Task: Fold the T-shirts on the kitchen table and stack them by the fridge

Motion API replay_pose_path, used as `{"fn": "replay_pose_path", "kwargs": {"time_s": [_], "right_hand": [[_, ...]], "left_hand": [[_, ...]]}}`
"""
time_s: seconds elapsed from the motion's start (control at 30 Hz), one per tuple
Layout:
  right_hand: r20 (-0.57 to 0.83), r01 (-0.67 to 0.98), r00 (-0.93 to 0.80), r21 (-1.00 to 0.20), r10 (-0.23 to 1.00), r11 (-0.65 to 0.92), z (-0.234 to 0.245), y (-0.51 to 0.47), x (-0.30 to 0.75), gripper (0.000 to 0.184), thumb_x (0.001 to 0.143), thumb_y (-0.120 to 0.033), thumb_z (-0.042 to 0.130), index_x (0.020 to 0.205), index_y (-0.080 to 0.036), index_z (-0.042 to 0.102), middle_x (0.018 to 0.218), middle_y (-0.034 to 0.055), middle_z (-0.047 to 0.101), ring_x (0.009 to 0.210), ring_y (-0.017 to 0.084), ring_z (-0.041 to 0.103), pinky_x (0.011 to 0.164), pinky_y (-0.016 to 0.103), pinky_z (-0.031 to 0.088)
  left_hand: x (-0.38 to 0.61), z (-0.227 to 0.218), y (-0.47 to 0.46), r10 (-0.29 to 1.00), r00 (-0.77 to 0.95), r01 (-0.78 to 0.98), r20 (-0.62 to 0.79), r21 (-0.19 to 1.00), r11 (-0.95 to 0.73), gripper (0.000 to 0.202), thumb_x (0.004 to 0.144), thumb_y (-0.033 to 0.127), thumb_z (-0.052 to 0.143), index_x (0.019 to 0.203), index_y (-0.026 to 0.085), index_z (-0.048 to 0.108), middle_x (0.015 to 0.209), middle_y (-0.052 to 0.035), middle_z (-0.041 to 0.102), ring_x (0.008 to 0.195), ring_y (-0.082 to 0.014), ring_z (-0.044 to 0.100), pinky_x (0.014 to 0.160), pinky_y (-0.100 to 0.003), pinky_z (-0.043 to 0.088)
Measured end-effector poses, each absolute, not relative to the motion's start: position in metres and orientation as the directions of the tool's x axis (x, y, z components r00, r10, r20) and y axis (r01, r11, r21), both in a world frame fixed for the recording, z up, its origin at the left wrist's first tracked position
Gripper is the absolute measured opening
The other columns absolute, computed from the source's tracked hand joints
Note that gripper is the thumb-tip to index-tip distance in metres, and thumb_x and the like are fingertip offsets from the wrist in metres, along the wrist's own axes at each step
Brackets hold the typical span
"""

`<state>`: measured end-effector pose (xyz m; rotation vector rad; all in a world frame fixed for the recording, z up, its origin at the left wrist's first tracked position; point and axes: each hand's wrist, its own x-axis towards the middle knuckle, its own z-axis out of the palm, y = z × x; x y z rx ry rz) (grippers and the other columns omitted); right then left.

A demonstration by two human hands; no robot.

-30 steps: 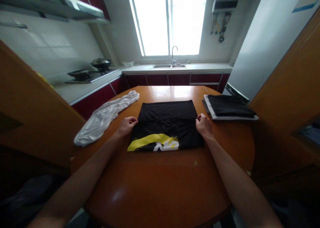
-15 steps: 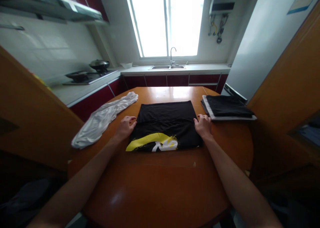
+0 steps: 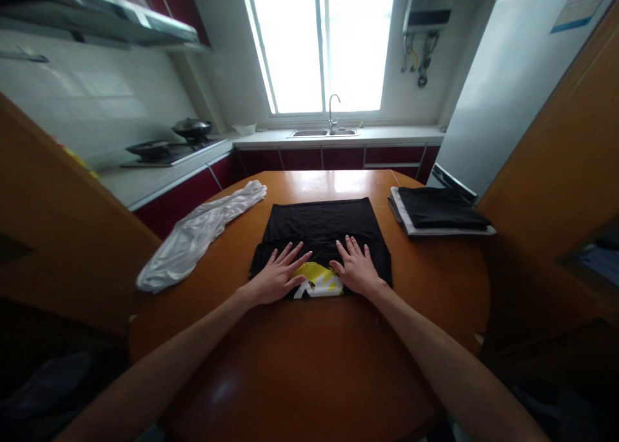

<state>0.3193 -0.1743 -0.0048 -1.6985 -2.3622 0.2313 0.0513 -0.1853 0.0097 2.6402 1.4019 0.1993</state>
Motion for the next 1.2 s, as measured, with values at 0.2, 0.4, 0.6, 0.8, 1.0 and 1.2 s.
{"fn": "replay_pose_path", "kwargs": {"time_s": [0.2,0.4,0.6,0.8,1.0,1.2], "right_hand": [[0.092,0.835,-0.482,-0.254,0.872,0.488,0.002,-0.184,0.314,0.064,0.103,-0.053,0.033,0.158,-0.021,0.031,0.167,0.0116,0.015,0.155,0.026,0.01,0.122,0.058,0.011],[0.123,0.836,-0.47,-0.257,0.874,0.485,0.001,-0.187,0.316,0.062,0.103,-0.049,0.034,0.158,-0.02,0.032,0.166,0.0117,0.019,0.155,0.024,0.013,0.122,0.055,0.012],[0.181,0.829,-0.437,-0.3,0.881,0.472,0.0,-0.182,0.32,0.054,0.102,-0.043,0.04,0.152,-0.02,0.044,0.163,0.0123,0.031,0.152,0.027,0.025,0.121,0.056,0.018],[0.345,0.851,-0.002,-0.493,0.938,0.183,0.019,-0.164,0.368,0.029,0.095,-0.028,0.052,0.115,-0.018,0.07,0.114,0.0125,0.072,0.106,0.025,0.066,0.092,0.035,0.049],[0.09,0.786,0.089,-0.618,0.992,-0.014,0.034,-0.169,0.429,0.017,0.087,-0.032,0.062,0.079,-0.018,0.07,0.08,0.0075,0.074,0.073,0.019,0.068,0.063,0.027,0.044],[0.029,0.798,0.052,-0.602,0.998,-0.024,0.01,-0.217,0.437,0.031,0.085,-0.045,0.061,0.066,-0.021,0.065,0.066,0.0051,0.07,0.061,0.02,0.063,0.057,0.029,0.04]], "left_hand": [[0.056,0.015,-0.193,0.775,0.632,0.76,0.019,0.184,-0.624,0.061,0.1,0.063,0.035,0.157,0.042,0.028,0.168,-0.0017,0.016,0.155,-0.0328,0.009,0.12,-0.065,0.006],[0.058,0.011,-0.198,0.76,0.649,0.747,-0.017,0.201,-0.634,0.062,0.1,0.065,0.035,0.158,0.043,0.025,0.168,-0.0025,0.015,0.155,-0.033,0.008,0.12,-0.065,0.005],[0.054,0.022,-0.19,0.778,0.617,0.73,0.118,0.284,-0.622,0.052,0.102,0.055,0.038,0.15,0.034,0.046,0.159,-0.0059,0.041,0.147,-0.029,0.034,0.12,-0.052,0.025],[-0.009,0.058,-0.165,0.975,0.167,0.897,0.144,0.388,-0.211,0.036,0.092,0.048,0.051,0.091,0.019,0.072,0.085,-0.0068,0.071,0.076,-0.021,0.065,0.069,-0.029,0.046],[-0.052,0.078,-0.185,0.851,0.287,0.903,-0.441,0.42,-0.087,0.043,0.071,0.061,0.067,0.065,0.019,0.07,0.063,-0.002,0.065,0.059,-0.0182,0.057,0.053,-0.026,0.032],[-0.037,0.057,-0.235,0.957,0.175,0.902,-0.229,0.427,-0.063,0.037,0.079,0.056,0.061,0.074,0.019,0.067,0.073,-0.0029,0.068,0.066,-0.0196,0.061,0.057,-0.027,0.035]]}}
